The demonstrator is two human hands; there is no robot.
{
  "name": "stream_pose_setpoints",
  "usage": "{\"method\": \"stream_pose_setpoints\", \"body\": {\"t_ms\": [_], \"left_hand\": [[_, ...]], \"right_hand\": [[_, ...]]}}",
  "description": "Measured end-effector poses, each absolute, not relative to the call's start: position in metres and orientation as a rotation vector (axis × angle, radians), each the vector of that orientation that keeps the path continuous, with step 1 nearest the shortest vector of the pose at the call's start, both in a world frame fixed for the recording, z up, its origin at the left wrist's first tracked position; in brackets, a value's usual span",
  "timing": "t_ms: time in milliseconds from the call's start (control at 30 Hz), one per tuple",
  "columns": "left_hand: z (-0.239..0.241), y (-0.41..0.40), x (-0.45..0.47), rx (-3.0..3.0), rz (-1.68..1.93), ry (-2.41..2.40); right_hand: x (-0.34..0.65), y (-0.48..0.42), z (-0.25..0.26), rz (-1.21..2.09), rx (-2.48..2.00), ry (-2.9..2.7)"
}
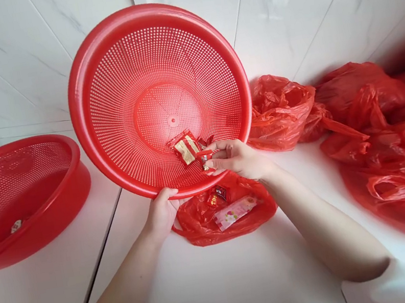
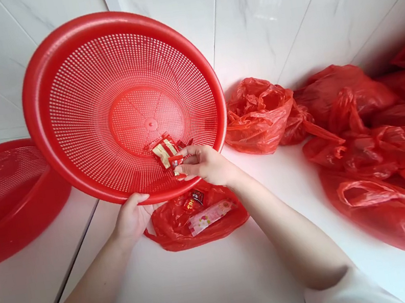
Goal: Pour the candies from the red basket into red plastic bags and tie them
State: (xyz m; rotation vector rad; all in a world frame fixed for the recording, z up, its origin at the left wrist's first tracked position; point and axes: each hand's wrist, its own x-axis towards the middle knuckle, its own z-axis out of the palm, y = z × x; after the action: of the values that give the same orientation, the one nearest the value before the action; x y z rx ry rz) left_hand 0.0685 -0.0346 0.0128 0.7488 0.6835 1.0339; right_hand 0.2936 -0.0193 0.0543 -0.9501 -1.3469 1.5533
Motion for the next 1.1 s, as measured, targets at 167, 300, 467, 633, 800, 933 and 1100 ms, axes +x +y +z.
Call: {"method": "stream_pose_setpoints", "body": {"t_ms": [167, 300, 467, 633, 800, 933, 1100], "left_hand": [[0.019, -0.034, 0.07, 0.731, 1.109, 0.692], [0.022, -0.036, 0.073, 0.746, 1.154, 0.694], [0.021, -0.039, 0.073, 0.784, 1.095, 0.674], [0.013, -0.046, 0.071, 0.856, 0.96, 0.675], [0.009, -0.051, 0.076, 0.841, 0.972, 0.646], [0.008, -0.05, 0.075, 0.831, 0.952, 0.66], [0.009, -0.049, 0.073, 0.824, 0.941, 0.652]], "right_hand": [[0.304, -0.029, 0.065, 1.549, -0.93, -1.731], [0.308, -0.035, 0.075, 1.126, -1.017, -2.148], [0.306, -0.026, 0.064, 0.26, -1.283, -2.111], [0.3, -0.011, 0.036, -0.237, -1.615, -2.197], [0.296, -0.01, 0.033, -0.111, -1.695, -2.307], [0.294, -0.015, 0.042, 0.144, -1.518, -2.421], [0.292, -0.015, 0.044, 0.455, -1.253, -2.406]]}}
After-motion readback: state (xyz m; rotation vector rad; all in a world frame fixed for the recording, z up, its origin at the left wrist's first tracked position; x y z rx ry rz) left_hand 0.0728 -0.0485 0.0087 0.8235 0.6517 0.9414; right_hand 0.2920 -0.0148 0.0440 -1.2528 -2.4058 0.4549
